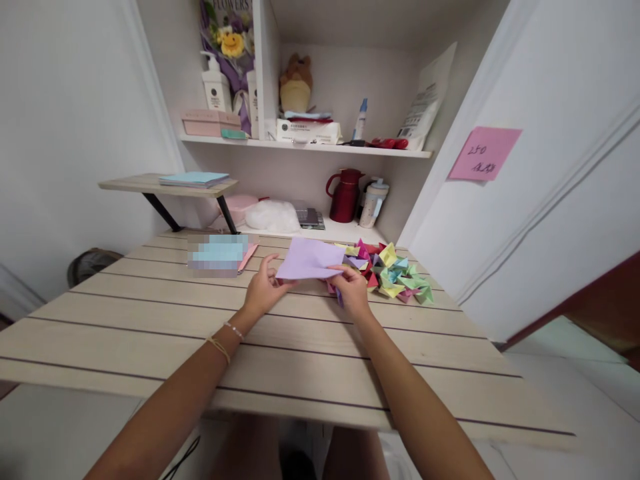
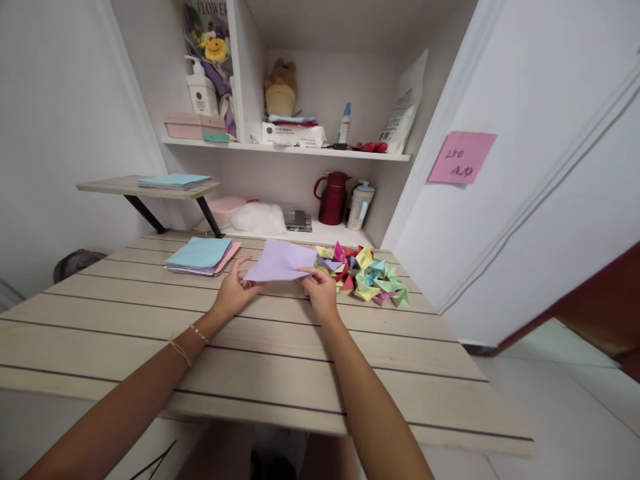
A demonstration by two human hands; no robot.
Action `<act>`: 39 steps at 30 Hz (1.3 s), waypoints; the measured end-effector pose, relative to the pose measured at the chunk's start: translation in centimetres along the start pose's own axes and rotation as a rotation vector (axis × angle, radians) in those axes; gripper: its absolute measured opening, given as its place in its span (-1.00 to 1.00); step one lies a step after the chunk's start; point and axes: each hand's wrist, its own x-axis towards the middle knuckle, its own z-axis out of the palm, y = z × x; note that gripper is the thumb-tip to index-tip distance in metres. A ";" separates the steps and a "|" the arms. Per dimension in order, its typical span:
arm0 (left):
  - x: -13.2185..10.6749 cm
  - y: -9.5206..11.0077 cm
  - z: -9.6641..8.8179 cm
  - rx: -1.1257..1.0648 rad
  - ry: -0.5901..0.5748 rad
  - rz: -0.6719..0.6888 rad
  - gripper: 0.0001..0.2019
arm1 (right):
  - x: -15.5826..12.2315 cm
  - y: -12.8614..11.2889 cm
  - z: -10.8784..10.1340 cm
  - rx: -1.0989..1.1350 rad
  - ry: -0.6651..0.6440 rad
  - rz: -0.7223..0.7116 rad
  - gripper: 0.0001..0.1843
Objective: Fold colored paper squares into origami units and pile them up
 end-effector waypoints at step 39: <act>0.2 0.1 0.4 -0.676 -0.318 -0.403 -0.59 | -1.3 -0.3 1.4 -0.356 -0.278 -0.246 -0.75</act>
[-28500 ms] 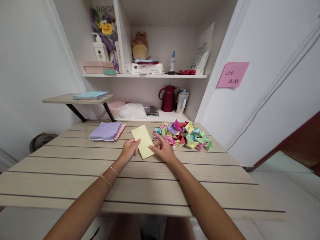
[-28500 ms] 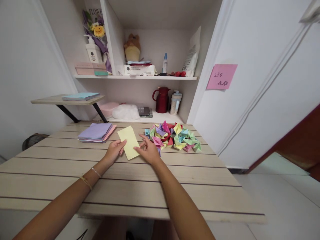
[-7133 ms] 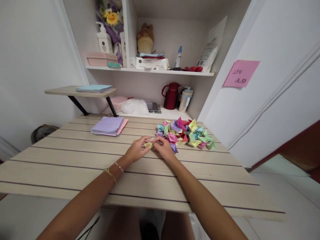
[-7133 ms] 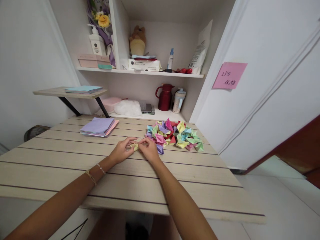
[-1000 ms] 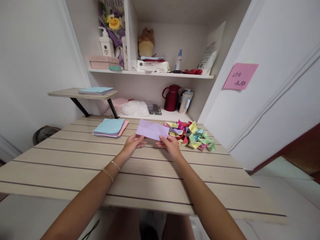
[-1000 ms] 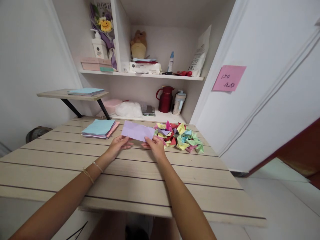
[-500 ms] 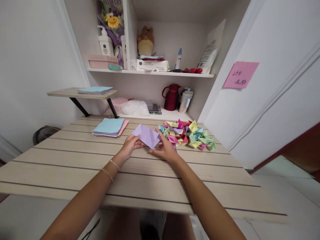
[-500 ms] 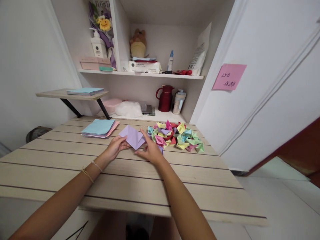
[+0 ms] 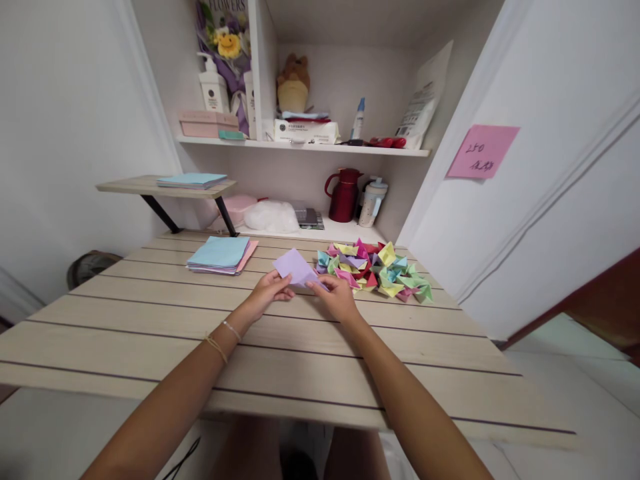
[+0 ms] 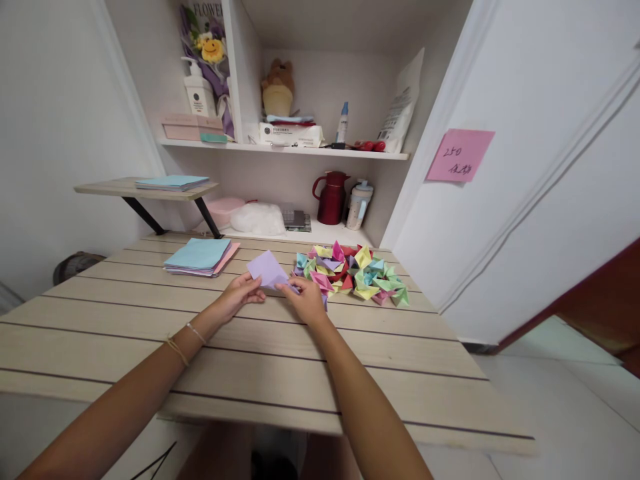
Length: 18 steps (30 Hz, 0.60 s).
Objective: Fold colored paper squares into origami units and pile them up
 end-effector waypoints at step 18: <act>0.1 -0.5 0.2 -0.111 0.018 0.032 -0.71 | -0.9 0.9 2.2 0.241 -0.061 0.385 -0.62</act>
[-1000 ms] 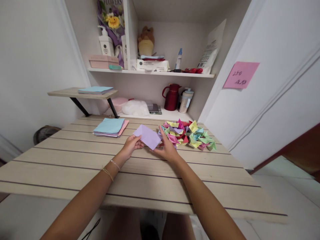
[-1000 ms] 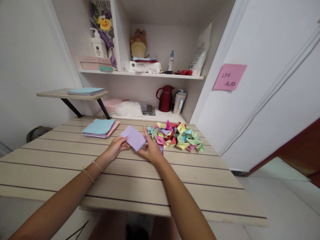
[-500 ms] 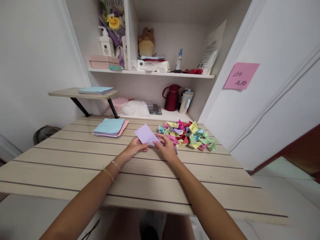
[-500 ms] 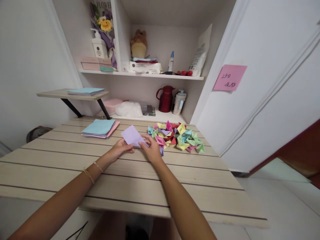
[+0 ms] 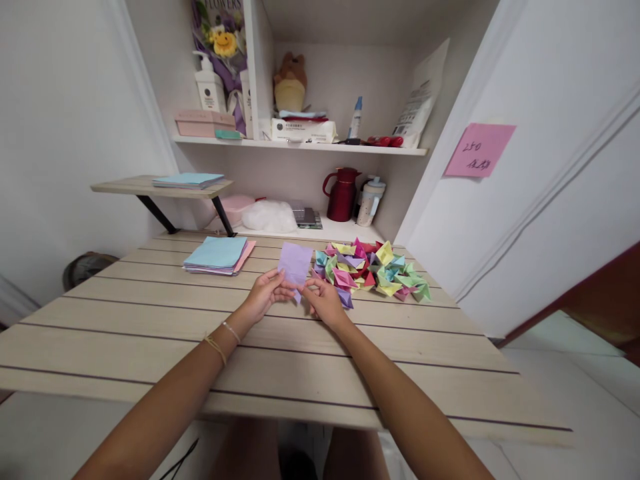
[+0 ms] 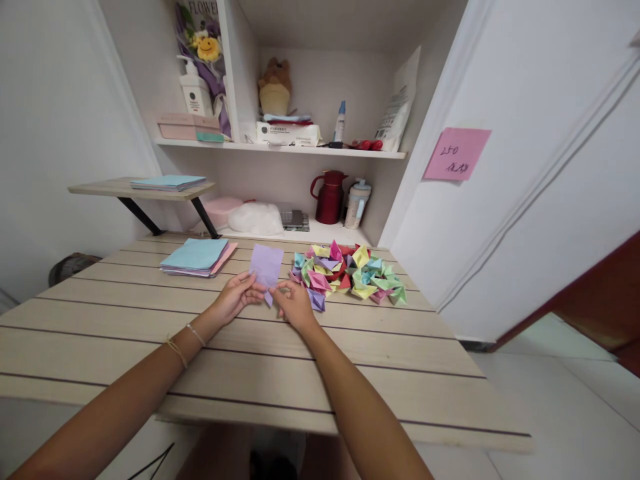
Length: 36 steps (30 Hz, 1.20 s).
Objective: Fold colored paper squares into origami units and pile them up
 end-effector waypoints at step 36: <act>0.7 -0.8 -0.1 0.208 0.088 0.109 -0.34 | 0.9 0.6 -0.7 -0.084 0.109 -0.110 -0.66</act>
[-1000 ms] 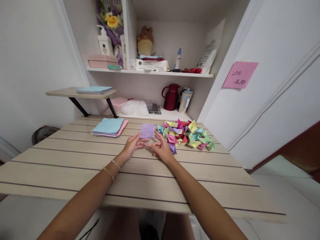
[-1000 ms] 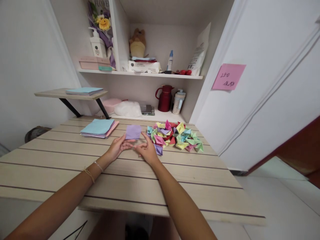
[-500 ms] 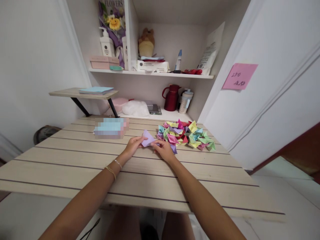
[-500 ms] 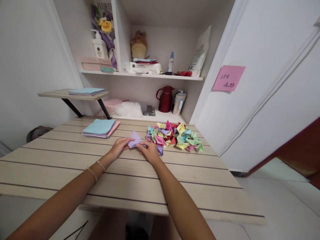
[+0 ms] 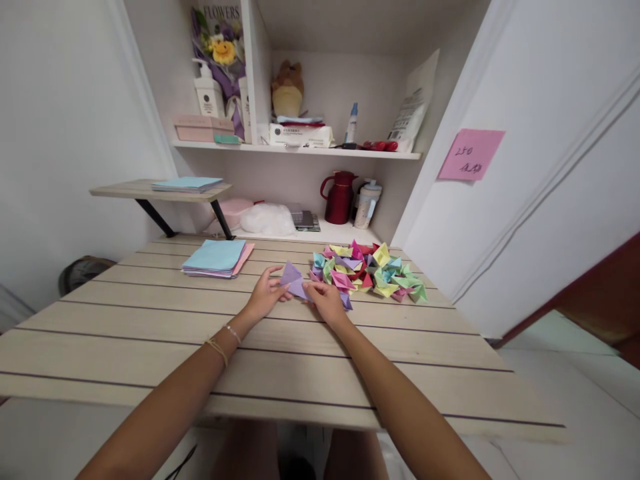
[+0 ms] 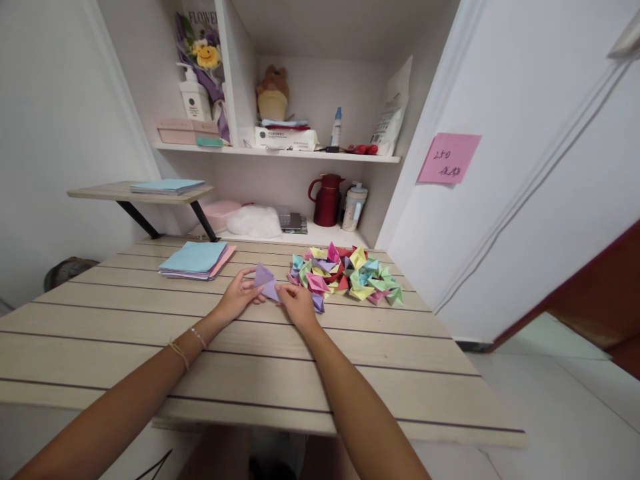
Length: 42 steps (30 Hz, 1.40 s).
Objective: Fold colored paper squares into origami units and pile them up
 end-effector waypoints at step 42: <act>-0.1 -0.4 0.3 -0.090 -0.122 -0.146 -0.70 | -1.1 -1.2 0.3 -0.379 -0.101 -0.313 -0.55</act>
